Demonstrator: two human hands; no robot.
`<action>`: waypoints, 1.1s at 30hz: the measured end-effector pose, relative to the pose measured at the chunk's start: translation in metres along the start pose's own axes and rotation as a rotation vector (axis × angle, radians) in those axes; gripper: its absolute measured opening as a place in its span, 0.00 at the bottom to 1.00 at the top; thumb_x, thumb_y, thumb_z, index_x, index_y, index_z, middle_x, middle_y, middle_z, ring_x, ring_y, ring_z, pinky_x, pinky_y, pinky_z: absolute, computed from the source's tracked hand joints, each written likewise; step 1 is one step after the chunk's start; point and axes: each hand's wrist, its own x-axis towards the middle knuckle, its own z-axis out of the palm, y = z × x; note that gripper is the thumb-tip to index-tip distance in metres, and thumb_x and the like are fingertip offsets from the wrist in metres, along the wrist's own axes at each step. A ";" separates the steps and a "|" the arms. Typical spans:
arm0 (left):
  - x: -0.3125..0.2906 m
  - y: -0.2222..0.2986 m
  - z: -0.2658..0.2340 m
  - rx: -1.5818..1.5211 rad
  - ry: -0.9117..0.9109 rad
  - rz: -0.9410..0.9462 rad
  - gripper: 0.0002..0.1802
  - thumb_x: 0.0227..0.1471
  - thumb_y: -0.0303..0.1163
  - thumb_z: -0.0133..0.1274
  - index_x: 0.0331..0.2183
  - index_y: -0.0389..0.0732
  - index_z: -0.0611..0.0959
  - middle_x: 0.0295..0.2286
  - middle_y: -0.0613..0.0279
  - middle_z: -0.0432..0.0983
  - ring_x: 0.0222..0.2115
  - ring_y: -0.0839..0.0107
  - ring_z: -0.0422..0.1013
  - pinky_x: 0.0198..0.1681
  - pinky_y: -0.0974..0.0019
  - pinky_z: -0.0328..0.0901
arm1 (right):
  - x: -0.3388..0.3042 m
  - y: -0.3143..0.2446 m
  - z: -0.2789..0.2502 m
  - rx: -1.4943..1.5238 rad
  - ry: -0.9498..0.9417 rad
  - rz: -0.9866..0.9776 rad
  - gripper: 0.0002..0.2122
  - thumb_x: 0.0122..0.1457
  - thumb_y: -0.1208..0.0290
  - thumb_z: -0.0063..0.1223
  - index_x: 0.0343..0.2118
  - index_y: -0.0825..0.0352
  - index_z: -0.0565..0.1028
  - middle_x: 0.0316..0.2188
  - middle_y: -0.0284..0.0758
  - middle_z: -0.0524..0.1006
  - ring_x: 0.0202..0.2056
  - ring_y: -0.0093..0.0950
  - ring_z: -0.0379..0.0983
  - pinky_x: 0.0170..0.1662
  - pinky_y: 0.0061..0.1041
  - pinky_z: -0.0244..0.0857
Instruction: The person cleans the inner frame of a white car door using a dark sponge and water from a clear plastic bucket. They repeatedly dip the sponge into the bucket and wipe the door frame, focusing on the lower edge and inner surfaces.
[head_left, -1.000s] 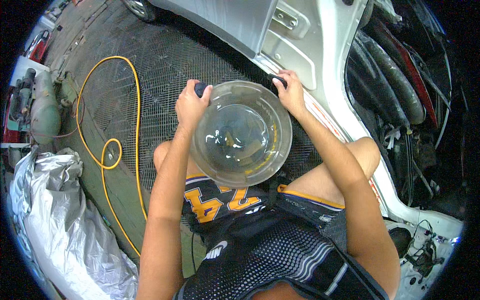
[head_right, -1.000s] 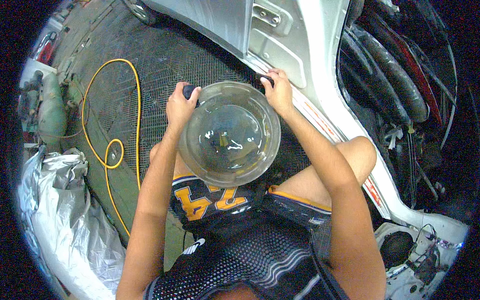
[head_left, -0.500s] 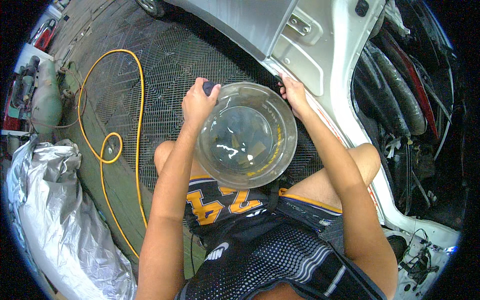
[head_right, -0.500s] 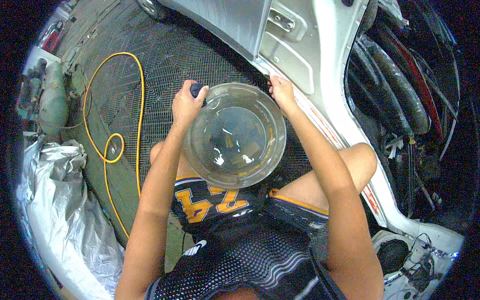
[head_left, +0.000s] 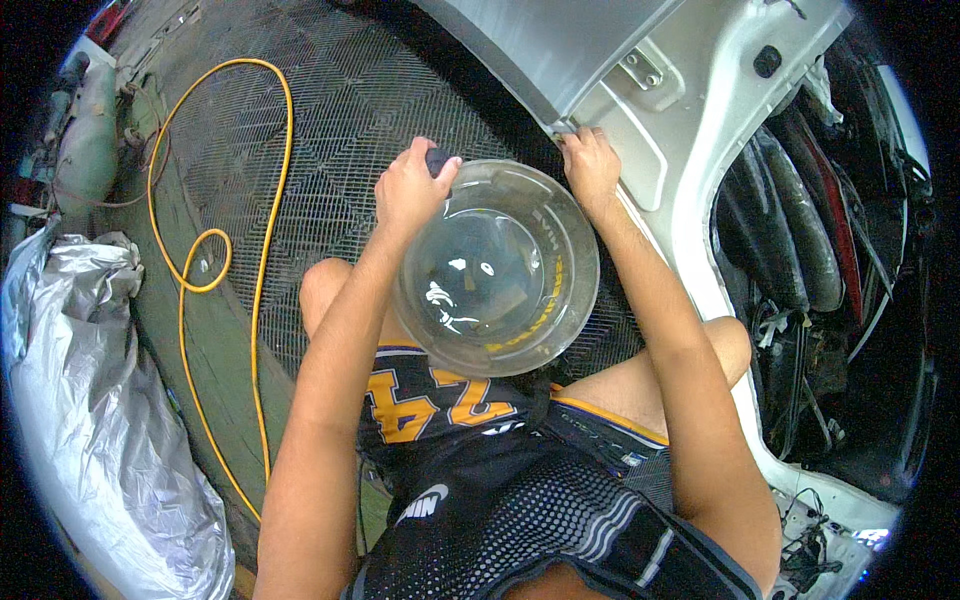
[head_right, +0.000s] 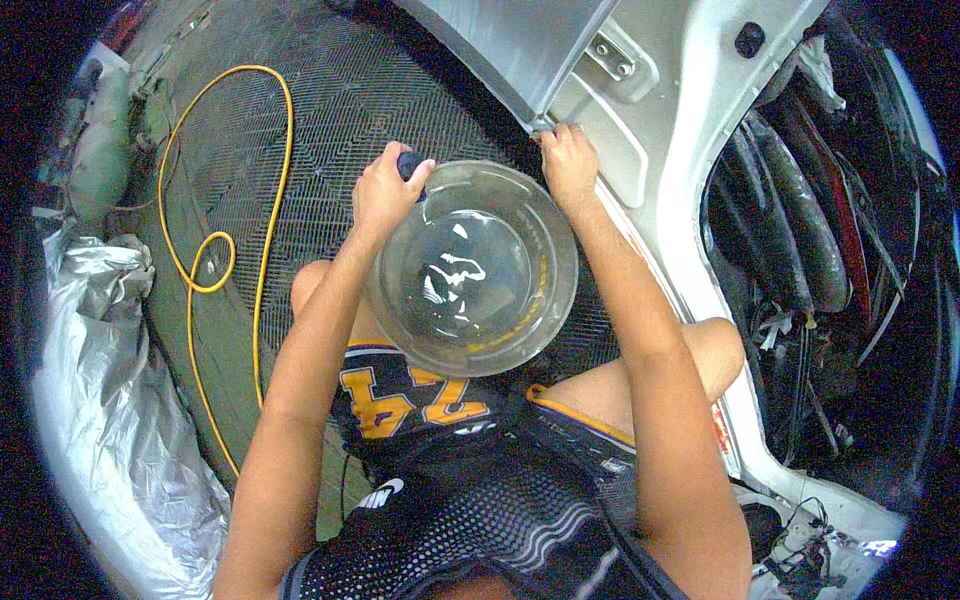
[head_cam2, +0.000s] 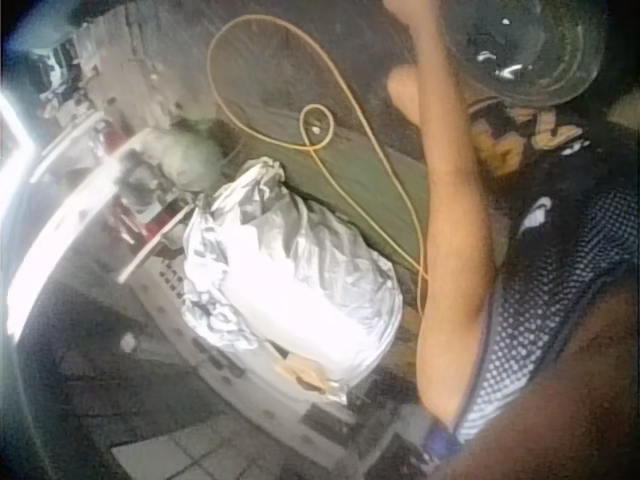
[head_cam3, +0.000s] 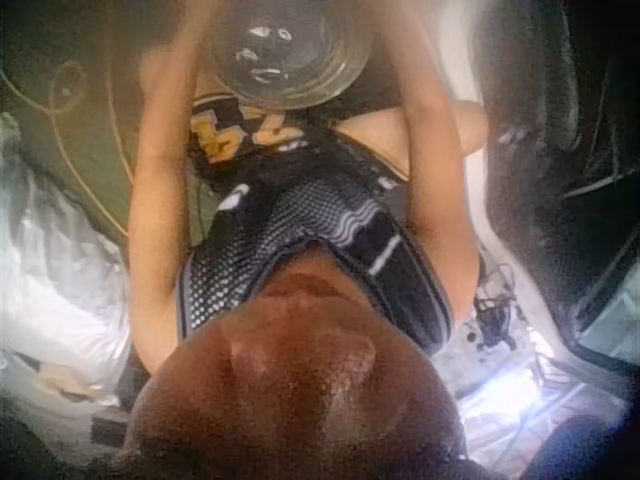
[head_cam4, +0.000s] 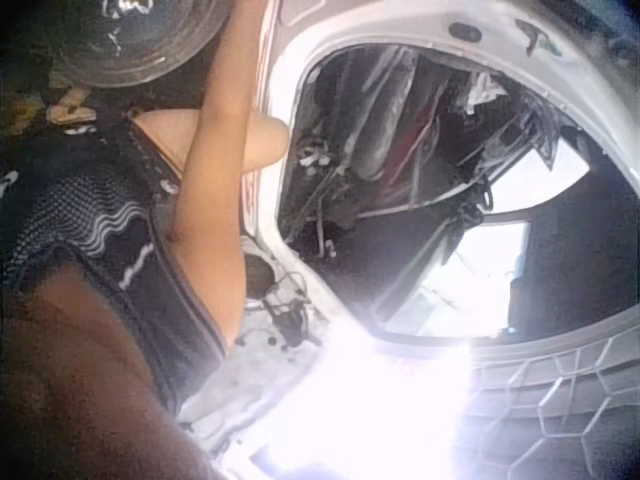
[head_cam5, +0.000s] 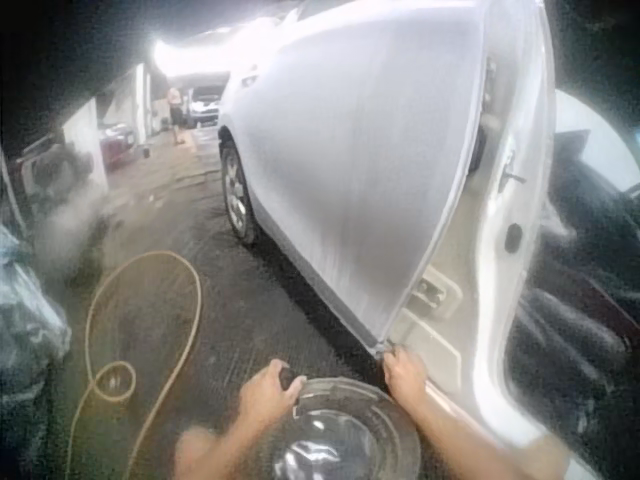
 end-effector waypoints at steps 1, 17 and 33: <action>-0.001 0.000 0.001 -0.006 0.005 0.007 0.26 0.54 0.53 0.60 0.45 0.42 0.79 0.38 0.46 0.83 0.39 0.45 0.80 0.43 0.46 0.73 | 0.001 0.003 0.004 -0.011 -0.019 -0.039 0.04 0.56 0.70 0.60 0.30 0.64 0.80 0.32 0.37 0.77 0.36 0.39 0.77 0.37 0.38 0.75; 0.000 0.001 0.001 -0.003 0.011 0.013 0.26 0.54 0.54 0.61 0.43 0.43 0.80 0.35 0.47 0.83 0.36 0.45 0.80 0.41 0.46 0.73 | 0.012 0.007 0.024 0.017 -0.081 -0.029 0.05 0.55 0.73 0.56 0.33 0.64 0.80 0.35 0.40 0.78 0.39 0.40 0.78 0.37 0.40 0.76; 0.002 -0.005 0.003 -0.034 0.021 0.007 0.29 0.53 0.56 0.61 0.45 0.43 0.81 0.34 0.44 0.83 0.37 0.44 0.80 0.41 0.46 0.73 | 0.003 0.004 0.017 -0.083 -0.051 0.108 0.06 0.60 0.67 0.57 0.38 0.60 0.80 0.36 0.37 0.80 0.29 0.39 0.81 0.27 0.40 0.74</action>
